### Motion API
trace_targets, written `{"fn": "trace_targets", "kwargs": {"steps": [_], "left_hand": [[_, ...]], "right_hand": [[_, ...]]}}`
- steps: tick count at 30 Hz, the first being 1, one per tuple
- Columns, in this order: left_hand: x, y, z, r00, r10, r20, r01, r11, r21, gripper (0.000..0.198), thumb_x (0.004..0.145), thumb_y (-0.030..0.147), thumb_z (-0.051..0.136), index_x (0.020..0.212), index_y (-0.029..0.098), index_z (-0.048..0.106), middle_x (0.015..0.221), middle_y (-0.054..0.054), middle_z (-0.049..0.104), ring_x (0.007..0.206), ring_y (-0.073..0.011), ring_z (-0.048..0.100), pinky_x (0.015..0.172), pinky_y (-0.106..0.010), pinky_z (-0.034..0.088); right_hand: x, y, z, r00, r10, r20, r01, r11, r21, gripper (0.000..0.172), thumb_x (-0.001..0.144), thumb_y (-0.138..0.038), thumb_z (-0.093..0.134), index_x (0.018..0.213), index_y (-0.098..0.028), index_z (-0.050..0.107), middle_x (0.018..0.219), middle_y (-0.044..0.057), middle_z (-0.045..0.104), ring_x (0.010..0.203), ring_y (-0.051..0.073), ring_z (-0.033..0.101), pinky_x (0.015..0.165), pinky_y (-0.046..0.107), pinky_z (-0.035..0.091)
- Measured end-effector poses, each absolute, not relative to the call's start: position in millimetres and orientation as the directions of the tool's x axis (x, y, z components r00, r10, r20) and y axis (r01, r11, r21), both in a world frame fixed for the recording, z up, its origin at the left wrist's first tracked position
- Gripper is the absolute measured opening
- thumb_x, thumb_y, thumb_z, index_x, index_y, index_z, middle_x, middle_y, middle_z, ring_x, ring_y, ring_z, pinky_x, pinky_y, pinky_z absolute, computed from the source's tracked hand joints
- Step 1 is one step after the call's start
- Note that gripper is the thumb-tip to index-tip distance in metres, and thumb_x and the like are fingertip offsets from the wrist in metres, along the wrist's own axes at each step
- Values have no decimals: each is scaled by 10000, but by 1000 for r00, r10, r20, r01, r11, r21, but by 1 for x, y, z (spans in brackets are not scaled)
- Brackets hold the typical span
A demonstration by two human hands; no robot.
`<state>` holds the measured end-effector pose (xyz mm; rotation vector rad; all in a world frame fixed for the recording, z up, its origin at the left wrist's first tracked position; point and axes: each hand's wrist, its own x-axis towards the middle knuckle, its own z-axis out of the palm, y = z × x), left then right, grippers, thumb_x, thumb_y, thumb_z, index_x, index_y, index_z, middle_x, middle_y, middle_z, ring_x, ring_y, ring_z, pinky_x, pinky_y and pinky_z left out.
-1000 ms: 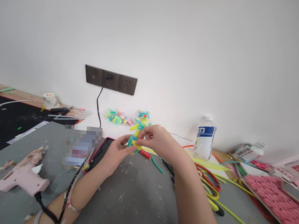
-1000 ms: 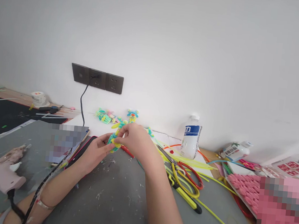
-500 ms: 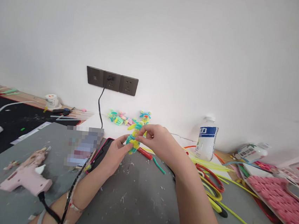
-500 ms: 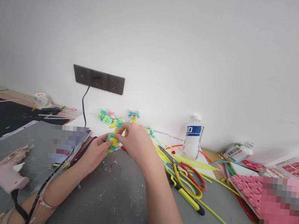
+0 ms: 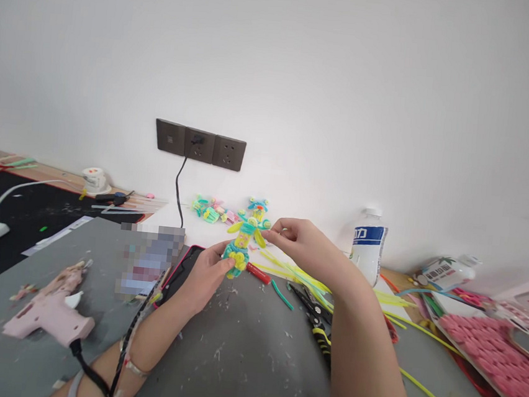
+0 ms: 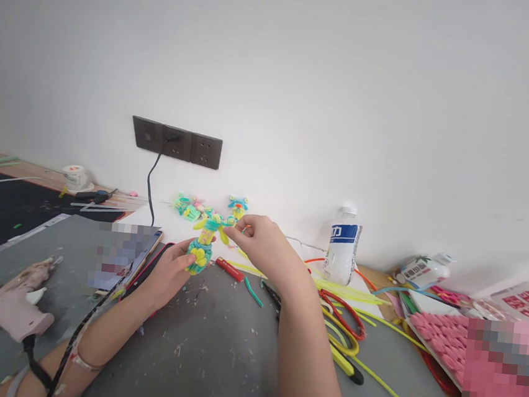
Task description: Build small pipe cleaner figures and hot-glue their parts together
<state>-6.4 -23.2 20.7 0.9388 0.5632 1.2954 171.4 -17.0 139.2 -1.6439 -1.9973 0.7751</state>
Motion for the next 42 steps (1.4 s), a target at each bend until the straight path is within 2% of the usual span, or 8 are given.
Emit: {"fn": "trace_targets", "kwargs": {"steps": [9, 13, 19, 22, 25, 29, 36, 42], "left_hand": [[-7, -19, 19, 182, 970, 163, -585, -27, 811, 357, 644, 344, 834, 949, 178, 753, 952, -86, 753, 966, -261, 660, 879, -375, 493], [-7, -16, 16, 164, 972, 169, -585, -42, 810, 389, 644, 321, 836, 995, 177, 752, 1003, -83, 756, 1017, -264, 658, 945, -391, 474], [-5, -16, 19, 173, 970, 169, -594, -34, 804, 416, 646, 321, 833, 1026, 174, 749, 1010, -87, 760, 1030, -271, 662, 929, -387, 487], [-5, -16, 22, 160, 968, 193, -609, -57, 791, 417, 647, 324, 830, 1030, 185, 746, 1026, -78, 756, 1042, -261, 657, 937, -370, 486], [-6, -16, 23, 99, 977, 191, -607, -93, 789, 434, 639, 347, 828, 1036, 194, 740, 1005, -66, 754, 1029, -253, 657, 911, -353, 500], [-7, -13, 19, 63, 978, 200, -583, -126, 802, 421, 667, 348, 803, 1054, 201, 723, 1002, -53, 747, 1025, -234, 650, 884, -327, 500], [-8, -14, 13, 97, 966, 240, -535, -153, 831, 445, 724, 347, 761, 1133, 192, 684, 1032, -68, 733, 925, -225, 659, 735, -297, 505], [-8, -14, 10, 153, 945, 290, -467, -190, 864, 437, 723, 349, 784, 1125, 206, 692, 1240, -92, 663, 1062, -250, 629, 855, -314, 495]], "right_hand": [[184, -12, 139, -187, 981, 55, 695, 172, -698, 533, 845, -702, 454, 682, -201, 533, 631, -22, 429, 586, 142, 378, 552, 270, 288], [188, -10, 135, -134, 988, 82, 698, 153, -699, 525, 815, -707, 505, 651, -211, 453, 602, -48, 364, 546, 123, 322, 518, 261, 254], [178, -19, 120, -212, 977, 22, 645, 156, -748, 548, 868, -692, 420, 634, -201, 490, 573, -37, 437, 529, 128, 375, 545, 279, 311], [165, -24, 103, -211, 975, 74, 590, 188, -785, 504, 848, -663, 483, 701, -190, 573, 671, 9, 574, 615, 165, 501, 600, 296, 382], [151, -23, 75, -96, 961, 259, 443, 274, -854, 415, 827, -601, 537, 814, -194, 617, 864, 65, 666, 788, 216, 582, 706, 332, 447], [140, -21, 33, -49, 932, 359, 176, 362, -915, 391, 816, -555, 585, 984, -208, 647, 1078, 105, 671, 930, 248, 611, 767, 369, 489], [136, -30, 11, 18, 889, 458, 91, 455, -886, 275, 799, -444, 696, 993, -250, 682, 1038, 64, 641, 937, 222, 600, 756, 331, 502], [133, -30, 11, 44, 883, 467, 54, 465, -884, 238, 794, -406, 707, 969, -248, 673, 1000, 56, 636, 891, 209, 609, 723, 320, 495]]}}
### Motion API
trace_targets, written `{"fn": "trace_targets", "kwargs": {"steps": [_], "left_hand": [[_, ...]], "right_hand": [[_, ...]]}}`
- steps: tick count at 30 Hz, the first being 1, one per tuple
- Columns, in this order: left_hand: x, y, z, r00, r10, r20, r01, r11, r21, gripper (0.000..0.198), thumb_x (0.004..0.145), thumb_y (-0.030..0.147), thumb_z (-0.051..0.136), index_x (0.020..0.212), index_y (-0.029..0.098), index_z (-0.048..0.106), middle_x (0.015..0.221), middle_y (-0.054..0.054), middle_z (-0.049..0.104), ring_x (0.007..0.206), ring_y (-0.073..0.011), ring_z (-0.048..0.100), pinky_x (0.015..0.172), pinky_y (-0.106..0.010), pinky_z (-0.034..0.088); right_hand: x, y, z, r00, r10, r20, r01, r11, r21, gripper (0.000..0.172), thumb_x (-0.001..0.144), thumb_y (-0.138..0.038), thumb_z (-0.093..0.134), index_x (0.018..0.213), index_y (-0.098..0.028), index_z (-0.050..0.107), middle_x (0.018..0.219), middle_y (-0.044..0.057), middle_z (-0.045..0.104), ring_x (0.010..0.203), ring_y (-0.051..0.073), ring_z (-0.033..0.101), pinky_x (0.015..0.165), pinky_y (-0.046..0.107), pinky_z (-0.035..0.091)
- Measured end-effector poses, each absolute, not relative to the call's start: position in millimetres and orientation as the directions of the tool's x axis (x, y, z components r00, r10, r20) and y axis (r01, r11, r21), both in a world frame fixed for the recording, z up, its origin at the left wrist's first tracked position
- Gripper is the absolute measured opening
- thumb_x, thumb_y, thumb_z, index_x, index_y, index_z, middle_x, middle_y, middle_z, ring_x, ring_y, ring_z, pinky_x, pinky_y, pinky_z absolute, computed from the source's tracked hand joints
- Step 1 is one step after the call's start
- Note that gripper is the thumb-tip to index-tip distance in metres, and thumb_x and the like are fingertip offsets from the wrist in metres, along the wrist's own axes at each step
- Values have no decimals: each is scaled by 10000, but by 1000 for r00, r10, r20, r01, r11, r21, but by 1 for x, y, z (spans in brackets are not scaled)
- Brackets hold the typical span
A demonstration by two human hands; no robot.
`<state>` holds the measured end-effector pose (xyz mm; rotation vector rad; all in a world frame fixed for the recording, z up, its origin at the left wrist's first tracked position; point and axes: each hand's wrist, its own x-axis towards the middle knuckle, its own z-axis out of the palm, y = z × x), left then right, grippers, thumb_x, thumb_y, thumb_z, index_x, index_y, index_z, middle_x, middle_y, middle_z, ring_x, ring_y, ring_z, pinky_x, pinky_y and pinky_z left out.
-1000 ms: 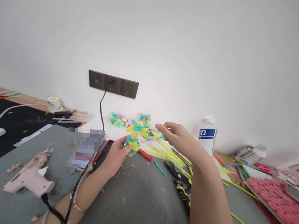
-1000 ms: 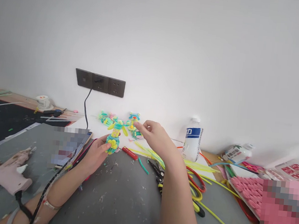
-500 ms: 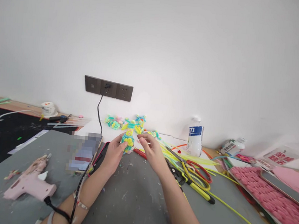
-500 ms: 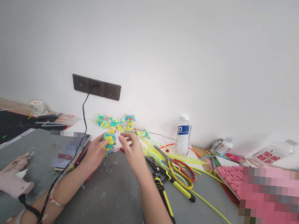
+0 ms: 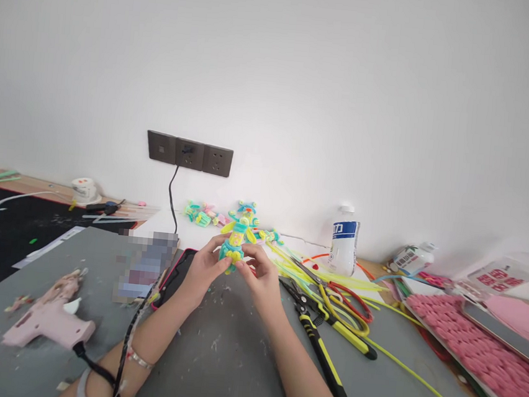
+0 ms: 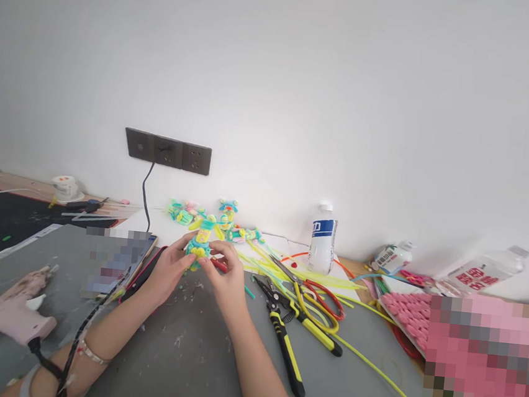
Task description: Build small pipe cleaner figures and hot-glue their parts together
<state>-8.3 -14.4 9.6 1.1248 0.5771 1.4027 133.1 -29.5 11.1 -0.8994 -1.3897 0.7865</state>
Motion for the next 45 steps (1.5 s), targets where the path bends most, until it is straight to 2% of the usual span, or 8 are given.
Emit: {"fn": "trace_targets", "kwargs": {"steps": [3, 7, 17, 22, 25, 35, 40, 45], "left_hand": [[-8, -15, 8, 174, 948, 267, -436, -169, 884, 446, 731, 348, 784, 1149, 225, 689, 1320, -93, 620, 1084, -249, 622, 877, -318, 493], [-9, -16, 9, 196, 942, 272, -412, -172, 895, 435, 744, 348, 776, 1154, 230, 689, 1260, -89, 653, 1057, -240, 620, 871, -326, 495], [-11, -19, 13, 231, 924, 305, -272, -240, 932, 392, 755, 354, 757, 1116, 206, 721, 1189, -107, 656, 1047, -271, 603, 833, -343, 494], [-9, -17, 10, 196, 938, 286, -293, -223, 930, 512, 684, 362, 815, 1153, 217, 670, 1081, -99, 694, 948, -239, 626, 754, -311, 478], [-9, -17, 11, 191, 936, 294, -299, -230, 926, 433, 689, 364, 815, 1065, 208, 669, 1014, -83, 680, 909, -213, 613, 734, -292, 466], [-12, -17, 9, 234, 920, 315, -278, -248, 928, 356, 729, 341, 779, 1038, 212, 657, 1052, -65, 624, 930, -201, 583, 754, -278, 461], [-12, -16, 8, 223, 918, 329, -271, -265, 925, 361, 724, 336, 779, 1041, 212, 657, 1046, -66, 629, 926, -201, 587, 758, -275, 465], [-13, -14, 5, 228, 920, 317, -260, -256, 931, 350, 714, 341, 782, 1024, 217, 673, 1039, -65, 649, 925, -206, 597, 751, -275, 464]], "right_hand": [[139, -27, 12, 35, 859, 510, 102, 505, -857, 236, 780, -414, 723, 944, -247, 684, 966, 50, 659, 896, 223, 613, 756, 344, 473], [149, -24, 16, -10, 823, 568, 160, 562, -811, 270, 766, -425, 740, 963, -247, 692, 938, 45, 684, 943, 245, 605, 807, 364, 443], [166, -19, 16, -157, 883, 443, 165, 465, -870, 364, 731, -461, 770, 1006, -256, 647, 1038, 49, 690, 1004, 262, 609, 905, 397, 408], [172, -13, 9, -192, 869, 456, 131, 483, -866, 396, 716, -463, 790, 1023, -263, 640, 1053, 43, 666, 1018, 259, 601, 890, 380, 409], [173, -12, 6, -188, 874, 447, 113, 472, -874, 403, 708, -454, 799, 1024, -261, 641, 1054, 42, 656, 1023, 254, 600, 894, 375, 413], [173, -14, 8, -197, 878, 435, 98, 459, -883, 398, 691, -438, 818, 998, -253, 646, 1018, 40, 649, 969, 241, 607, 860, 361, 440], [172, -16, 13, -201, 869, 453, 76, 474, -877, 497, 686, -440, 822, 1121, -277, 646, 1058, 54, 666, 959, 252, 611, 846, 378, 463], [172, -16, 11, -209, 872, 442, 102, 469, -877, 427, 695, -448, 812, 1072, -283, 698, 1034, 49, 697, 968, 263, 610, 872, 401, 469]]}}
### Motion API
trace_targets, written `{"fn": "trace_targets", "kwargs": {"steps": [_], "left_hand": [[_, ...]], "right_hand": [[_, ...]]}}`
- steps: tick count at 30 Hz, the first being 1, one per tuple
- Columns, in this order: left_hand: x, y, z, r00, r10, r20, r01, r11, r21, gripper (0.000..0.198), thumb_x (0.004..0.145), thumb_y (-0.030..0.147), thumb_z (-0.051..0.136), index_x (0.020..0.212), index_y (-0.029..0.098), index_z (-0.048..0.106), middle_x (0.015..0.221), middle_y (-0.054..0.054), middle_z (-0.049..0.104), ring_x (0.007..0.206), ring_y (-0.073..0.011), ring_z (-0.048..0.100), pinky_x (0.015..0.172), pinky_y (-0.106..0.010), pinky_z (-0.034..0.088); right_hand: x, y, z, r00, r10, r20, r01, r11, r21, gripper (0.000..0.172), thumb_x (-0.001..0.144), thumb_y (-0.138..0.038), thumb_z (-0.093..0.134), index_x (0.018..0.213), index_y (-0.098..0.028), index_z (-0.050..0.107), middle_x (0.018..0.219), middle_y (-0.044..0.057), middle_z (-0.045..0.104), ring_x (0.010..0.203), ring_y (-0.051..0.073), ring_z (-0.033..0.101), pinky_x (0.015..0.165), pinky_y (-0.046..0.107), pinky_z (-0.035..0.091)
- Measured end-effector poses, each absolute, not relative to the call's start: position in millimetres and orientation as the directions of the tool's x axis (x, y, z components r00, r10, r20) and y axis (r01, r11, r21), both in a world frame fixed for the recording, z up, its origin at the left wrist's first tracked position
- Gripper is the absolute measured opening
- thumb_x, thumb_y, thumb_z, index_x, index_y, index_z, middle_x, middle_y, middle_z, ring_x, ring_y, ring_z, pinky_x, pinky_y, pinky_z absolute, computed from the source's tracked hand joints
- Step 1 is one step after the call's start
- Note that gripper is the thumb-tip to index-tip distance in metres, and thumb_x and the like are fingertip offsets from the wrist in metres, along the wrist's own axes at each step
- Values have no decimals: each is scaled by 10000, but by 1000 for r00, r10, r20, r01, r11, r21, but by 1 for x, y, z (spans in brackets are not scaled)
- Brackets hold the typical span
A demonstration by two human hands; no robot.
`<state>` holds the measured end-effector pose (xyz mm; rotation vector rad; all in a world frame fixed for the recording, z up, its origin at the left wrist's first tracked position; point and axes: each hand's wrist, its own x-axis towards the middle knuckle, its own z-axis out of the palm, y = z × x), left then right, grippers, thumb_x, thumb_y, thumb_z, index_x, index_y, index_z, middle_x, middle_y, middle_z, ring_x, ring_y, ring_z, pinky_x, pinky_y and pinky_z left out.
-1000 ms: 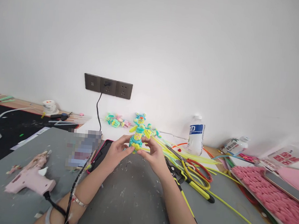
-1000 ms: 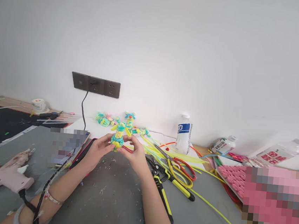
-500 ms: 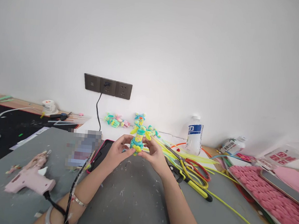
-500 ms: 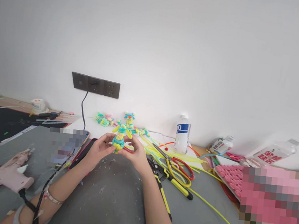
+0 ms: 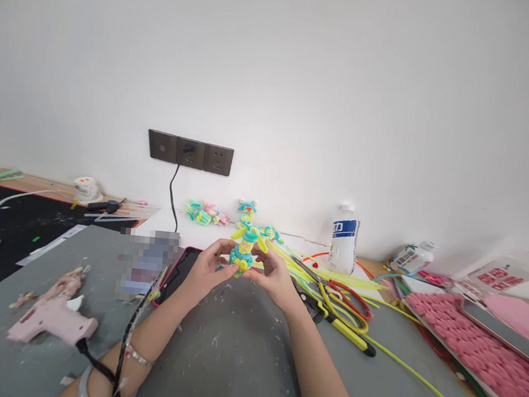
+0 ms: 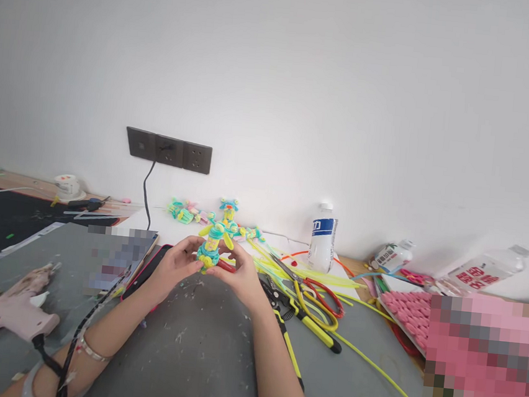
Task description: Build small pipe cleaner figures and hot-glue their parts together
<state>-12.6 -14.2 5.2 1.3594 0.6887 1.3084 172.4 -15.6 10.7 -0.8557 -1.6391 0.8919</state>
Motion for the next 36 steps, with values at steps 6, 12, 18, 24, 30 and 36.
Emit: {"fn": "trace_targets", "kwargs": {"steps": [6, 12, 18, 24, 30, 36], "left_hand": [[-13, -10, -2, 228, 924, 307, -259, -246, 934, 366, 702, 331, 795, 1029, 216, 677, 1059, -74, 659, 915, -203, 605, 739, -273, 459], [-12, -12, 2, 227, 927, 299, -287, -230, 930, 376, 687, 338, 809, 1013, 212, 671, 980, -67, 666, 892, -206, 615, 728, -280, 476], [-9, -21, 16, 195, 959, 204, -284, -144, 948, 358, 701, 360, 802, 984, 197, 659, 908, -42, 674, 840, -183, 630, 713, -265, 503], [-7, -20, 17, 144, 978, 151, -239, -114, 964, 377, 679, 364, 816, 978, 194, 660, 962, -51, 687, 857, -188, 645, 729, -277, 526], [-8, -15, 9, 168, 978, 120, -213, -83, 973, 412, 669, 400, 816, 993, 192, 669, 1008, -64, 694, 868, -200, 660, 783, -326, 535], [-7, -13, 2, 193, 980, 53, -245, -4, 970, 420, 726, 394, 787, 1075, 184, 685, 1061, -74, 689, 930, -200, 669, 825, -313, 529]], "right_hand": [[172, -16, 10, -212, 875, 434, 95, 461, -882, 400, 693, -441, 811, 1043, -278, 711, 1008, 44, 705, 953, 256, 613, 866, 394, 477], [171, -19, 15, -209, 878, 431, 84, 455, -886, 376, 702, -417, 808, 1034, -271, 707, 1013, 46, 705, 945, 254, 615, 846, 391, 486], [168, -23, 20, -250, 909, 333, 57, 357, -932, 443, 757, -431, 744, 1149, -246, 649, 1149, 69, 662, 934, 221, 608, 812, 358, 508], [164, -22, 14, -261, 928, 266, 43, 287, -957, 456, 789, -462, 705, 1182, -246, 624, 1140, 69, 656, 901, 204, 618, 776, 331, 521], [163, -21, 16, -252, 937, 243, 21, 256, -966, 387, 818, -462, 688, 1132, -235, 669, 1057, 51, 698, 823, 187, 634, 746, 317, 516], [165, -22, 20, -276, 959, 69, -125, 35, -992, 383, 840, -520, 651, 1056, -212, 721, 921, 49, 728, 782, 194, 643, 676, 295, 499]]}}
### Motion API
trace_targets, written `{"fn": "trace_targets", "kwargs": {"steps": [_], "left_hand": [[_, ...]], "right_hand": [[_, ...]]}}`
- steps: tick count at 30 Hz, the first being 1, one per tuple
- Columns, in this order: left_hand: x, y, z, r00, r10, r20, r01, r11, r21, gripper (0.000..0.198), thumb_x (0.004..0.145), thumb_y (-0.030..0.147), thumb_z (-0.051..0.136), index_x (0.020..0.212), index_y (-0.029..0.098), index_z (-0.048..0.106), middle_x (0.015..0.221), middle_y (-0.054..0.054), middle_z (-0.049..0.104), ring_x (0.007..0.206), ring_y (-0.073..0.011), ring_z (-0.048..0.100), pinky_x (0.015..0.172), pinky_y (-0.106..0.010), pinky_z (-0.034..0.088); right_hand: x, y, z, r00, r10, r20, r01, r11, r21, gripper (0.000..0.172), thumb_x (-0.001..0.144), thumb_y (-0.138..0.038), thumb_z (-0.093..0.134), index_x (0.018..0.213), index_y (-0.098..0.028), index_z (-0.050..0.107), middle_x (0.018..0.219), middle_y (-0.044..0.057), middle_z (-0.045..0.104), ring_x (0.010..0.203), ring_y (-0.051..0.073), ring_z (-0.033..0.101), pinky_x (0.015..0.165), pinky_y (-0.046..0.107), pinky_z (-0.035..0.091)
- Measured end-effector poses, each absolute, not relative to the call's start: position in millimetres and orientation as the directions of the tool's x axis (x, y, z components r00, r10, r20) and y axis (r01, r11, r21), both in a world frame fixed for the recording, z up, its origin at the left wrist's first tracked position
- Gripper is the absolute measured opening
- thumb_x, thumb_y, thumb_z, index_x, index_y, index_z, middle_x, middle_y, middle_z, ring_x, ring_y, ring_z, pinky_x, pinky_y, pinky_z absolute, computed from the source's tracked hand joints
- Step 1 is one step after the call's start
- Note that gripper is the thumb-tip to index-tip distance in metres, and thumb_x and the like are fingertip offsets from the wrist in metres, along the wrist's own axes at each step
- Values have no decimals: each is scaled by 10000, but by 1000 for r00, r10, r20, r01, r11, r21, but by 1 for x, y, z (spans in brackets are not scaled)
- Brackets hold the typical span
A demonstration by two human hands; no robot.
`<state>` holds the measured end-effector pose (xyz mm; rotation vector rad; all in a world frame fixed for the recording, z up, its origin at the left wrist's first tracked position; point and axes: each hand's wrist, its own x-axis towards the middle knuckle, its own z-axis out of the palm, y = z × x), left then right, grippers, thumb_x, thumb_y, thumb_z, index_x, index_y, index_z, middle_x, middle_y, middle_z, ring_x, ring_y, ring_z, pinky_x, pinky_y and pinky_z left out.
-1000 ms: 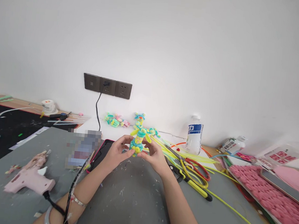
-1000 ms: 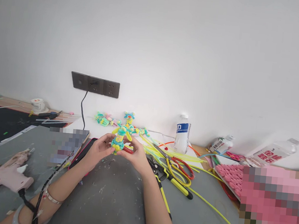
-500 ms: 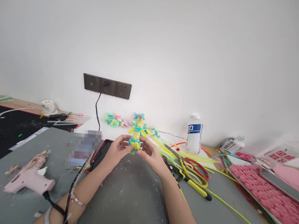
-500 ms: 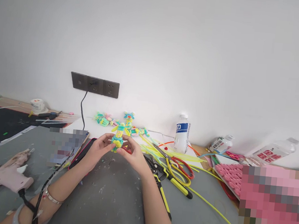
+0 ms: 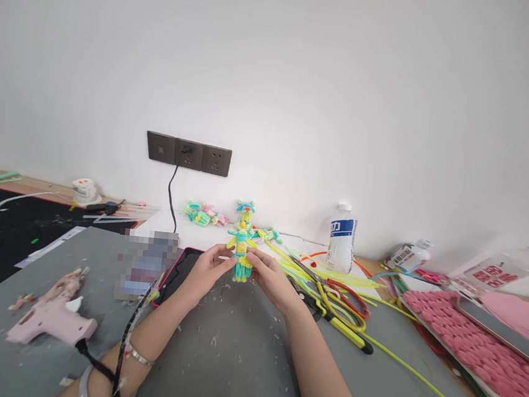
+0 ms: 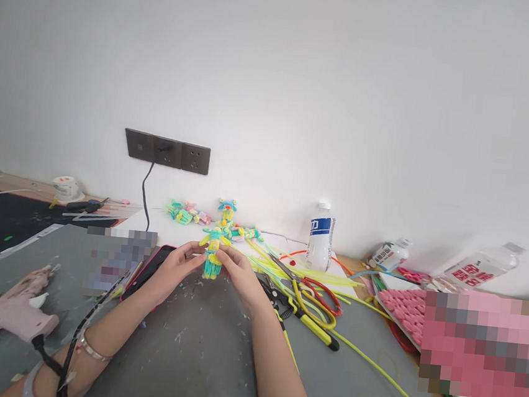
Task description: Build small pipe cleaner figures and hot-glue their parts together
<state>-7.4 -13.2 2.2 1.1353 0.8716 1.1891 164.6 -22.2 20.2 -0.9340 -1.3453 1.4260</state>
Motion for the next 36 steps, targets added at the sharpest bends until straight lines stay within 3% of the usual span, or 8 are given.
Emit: {"fn": "trace_targets", "kwargs": {"steps": [8, 13, 24, 36], "left_hand": [[-8, -16, 7, 218, 976, -3, -309, 72, 948, 434, 746, 435, 761, 1073, 161, 683, 1104, -95, 688, 977, -208, 649, 848, -315, 528], [-8, -16, 9, 210, 978, 10, -282, 51, 958, 468, 707, 485, 768, 1043, 172, 677, 1119, -98, 687, 1012, -230, 641, 808, -302, 537], [-10, -17, 8, 141, 984, -107, -249, 140, 958, 495, 754, 609, 664, 991, 174, 649, 910, -55, 665, 725, -157, 661, 619, -272, 561], [-9, -22, 19, 218, 958, -184, -124, 214, 969, 519, 665, 593, 764, 894, 138, 665, 827, -56, 684, 740, -195, 669, 599, -294, 578]], "right_hand": [[167, -17, 16, -273, 951, -144, -336, -234, -912, 387, 834, -547, 641, 998, -213, 749, 1109, 76, 714, 846, 189, 635, 674, 265, 480], [168, -17, 16, -316, 939, -139, -363, -255, -896, 319, 837, -466, 663, 1030, -225, 745, 1163, 64, 700, 873, 188, 631, 695, 267, 483], [173, -24, 22, -397, 902, -171, -256, -288, -923, 331, 794, -454, 716, 986, -186, 751, 1022, 88, 742, 908, 212, 669, 788, 316, 517], [177, -23, 20, -418, 887, -197, -181, -294, -939, 362, 774, -476, 729, 967, -172, 764, 1078, 98, 721, 809, 170, 668, 725, 283, 522]]}}
